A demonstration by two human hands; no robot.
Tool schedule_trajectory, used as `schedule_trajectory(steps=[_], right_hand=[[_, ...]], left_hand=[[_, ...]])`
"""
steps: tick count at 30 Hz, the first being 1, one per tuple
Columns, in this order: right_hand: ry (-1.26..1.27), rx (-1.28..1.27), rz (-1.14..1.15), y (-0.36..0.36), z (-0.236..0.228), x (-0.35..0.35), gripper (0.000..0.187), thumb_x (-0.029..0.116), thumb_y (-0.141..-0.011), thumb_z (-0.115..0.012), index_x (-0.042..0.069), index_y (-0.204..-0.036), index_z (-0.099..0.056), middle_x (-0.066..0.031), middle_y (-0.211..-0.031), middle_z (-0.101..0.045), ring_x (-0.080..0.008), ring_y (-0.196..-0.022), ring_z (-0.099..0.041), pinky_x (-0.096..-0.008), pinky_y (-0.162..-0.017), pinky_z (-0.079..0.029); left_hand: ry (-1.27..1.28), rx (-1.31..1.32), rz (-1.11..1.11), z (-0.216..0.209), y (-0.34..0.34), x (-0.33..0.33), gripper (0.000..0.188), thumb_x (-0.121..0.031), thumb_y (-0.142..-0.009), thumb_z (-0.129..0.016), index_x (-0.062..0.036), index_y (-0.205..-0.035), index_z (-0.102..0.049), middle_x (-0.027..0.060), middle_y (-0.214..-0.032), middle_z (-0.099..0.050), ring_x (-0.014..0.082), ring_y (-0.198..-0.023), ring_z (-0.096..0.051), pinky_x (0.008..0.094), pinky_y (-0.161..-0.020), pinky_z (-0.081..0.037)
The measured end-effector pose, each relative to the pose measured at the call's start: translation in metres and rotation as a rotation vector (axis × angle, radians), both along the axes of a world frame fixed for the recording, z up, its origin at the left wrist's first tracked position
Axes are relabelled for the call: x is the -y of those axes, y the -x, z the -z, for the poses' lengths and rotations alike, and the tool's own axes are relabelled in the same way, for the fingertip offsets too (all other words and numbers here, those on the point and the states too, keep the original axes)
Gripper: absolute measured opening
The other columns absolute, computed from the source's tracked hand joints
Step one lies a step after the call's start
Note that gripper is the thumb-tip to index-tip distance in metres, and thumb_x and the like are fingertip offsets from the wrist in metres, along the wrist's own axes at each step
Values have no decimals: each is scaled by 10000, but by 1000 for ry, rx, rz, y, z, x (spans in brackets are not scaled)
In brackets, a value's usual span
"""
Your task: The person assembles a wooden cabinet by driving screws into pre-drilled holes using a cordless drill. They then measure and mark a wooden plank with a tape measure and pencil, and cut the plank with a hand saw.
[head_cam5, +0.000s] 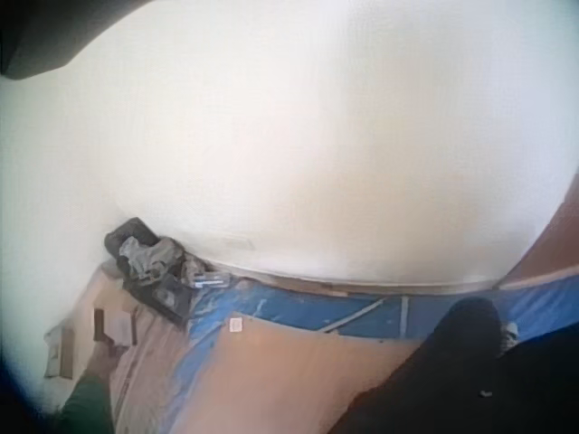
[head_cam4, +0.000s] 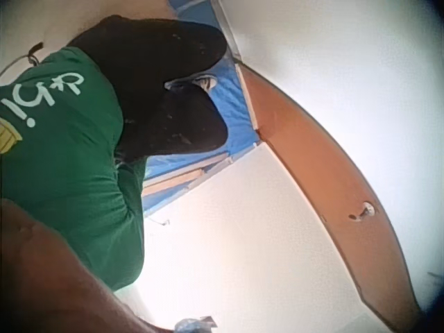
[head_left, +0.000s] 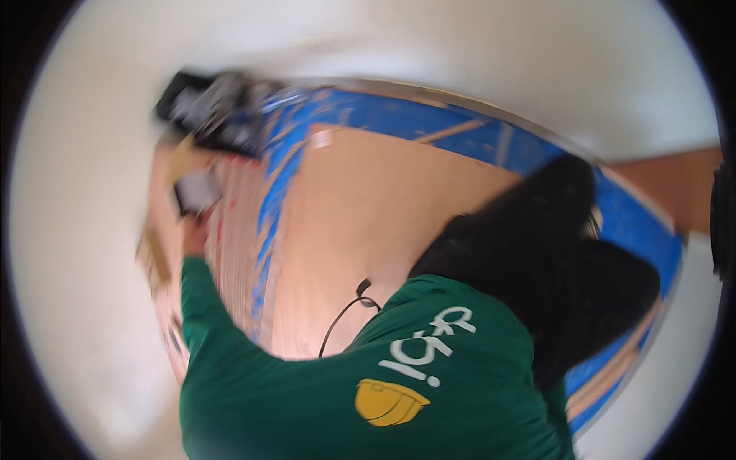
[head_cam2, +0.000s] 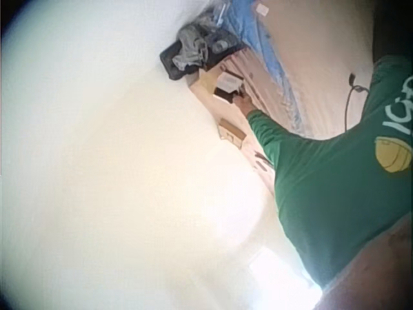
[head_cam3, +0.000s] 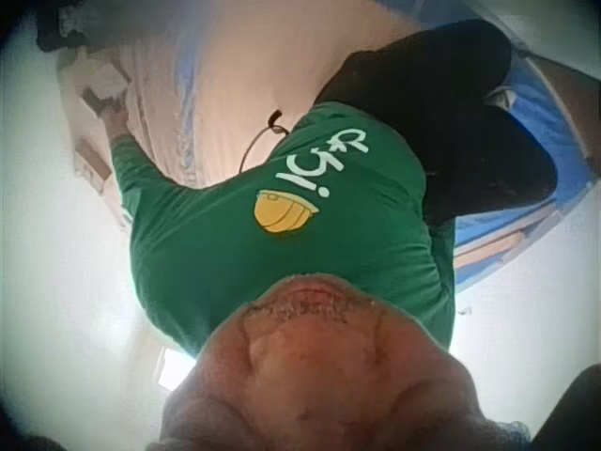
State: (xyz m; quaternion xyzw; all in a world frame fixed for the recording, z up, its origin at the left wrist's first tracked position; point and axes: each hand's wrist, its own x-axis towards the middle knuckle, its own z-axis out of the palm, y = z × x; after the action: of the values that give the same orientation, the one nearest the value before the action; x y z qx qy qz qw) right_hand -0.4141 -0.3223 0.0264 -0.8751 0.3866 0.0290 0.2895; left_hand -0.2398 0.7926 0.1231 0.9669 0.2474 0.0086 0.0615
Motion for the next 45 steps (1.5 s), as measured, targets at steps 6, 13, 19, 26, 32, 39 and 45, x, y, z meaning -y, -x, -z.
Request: schedule_trajectory(steps=[6, 13, 19, 26, 32, 39, 45], right_hand=[[57, -114, 48, 49, -19, -33, 320, 189, -1024, -699, 12, -1284, -751, -220, -1129, -778, -402, -1096, -748, -474, -965, -595], [-93, -112, 108, 48, -32, -74, 323, 195, -1020, -699, 16, -1282, -761, -232, -1145, -787, -418, -1115, -752, -487, -974, -592], [-223, 26, 241, 91, -26, -106, 326, 199, -1016, -699, 20, -1280, -769, -242, -1160, -796, -432, -1131, -755, -498, -981, -588], [-314, 296, 540, 141, -19, -200, 330, 204, -1012, -699, 25, -1278, -778, -254, -1176, -805, -448, -1150, -759, -511, -990, -584], [44, 152, 910, 154, -30, -285, 305, 276, -1098, -642, 41, -1217, -796, -224, -1102, -810, -427, -1079, -776, -529, -948, -599], [147, 69, 1301, 177, 13, -364, 374, 365, -1119, -640, 29, -1108, -804, -244, -1068, -796, -454, -1031, -763, -549, -930, -595], [40, 123, 1657, 156, 30, -334, 573, 530, -1139, -614, -11, -1219, -783, -269, -1089, -804, -433, -1079, -776, -523, -973, -601]], left_hand=[[51, -120, -81, 20, -60, -19, 563, -403, -1130, -691, 90, -1401, -659, 330, -1386, -711, 391, -1292, -699, 522, -1076, -570], [145, 396, -57, 145, -117, 159, 534, -367, -1147, -672, 85, -1432, -644, 309, -1454, -675, 382, -1366, -650, 514, -1134, -533], [396, 754, 246, 147, -170, 372, 511, -335, -1161, -655, 80, -1458, -631, 291, -1511, -645, 374, -1429, -608, 508, -1183, -501], [736, 504, 1099, 115, -225, 674, 598, -328, -1204, -571, 36, -1665, -458, 292, -1660, -482, 410, -1554, -479, 537, -1288, -401], [860, 25, 1680, 105, -309, 817, 695, -432, -1193, -558, 21, -1704, -426, 307, -1670, -475, 469, -1546, -481, 548, -1301, -383], [654, -96, 2025, 190, -339, 811, 668, -318, -1158, -609, 4, -1712, -418, 239, -1523, -642, 409, -1408, -624, 498, -1243, -458], [740, -233, 1926, 175, -325, 819, 651, -310, -1163, -598, -2, -1709, -426, 230, -1505, -654, 395, -1382, -640, 489, -1229, -471]])
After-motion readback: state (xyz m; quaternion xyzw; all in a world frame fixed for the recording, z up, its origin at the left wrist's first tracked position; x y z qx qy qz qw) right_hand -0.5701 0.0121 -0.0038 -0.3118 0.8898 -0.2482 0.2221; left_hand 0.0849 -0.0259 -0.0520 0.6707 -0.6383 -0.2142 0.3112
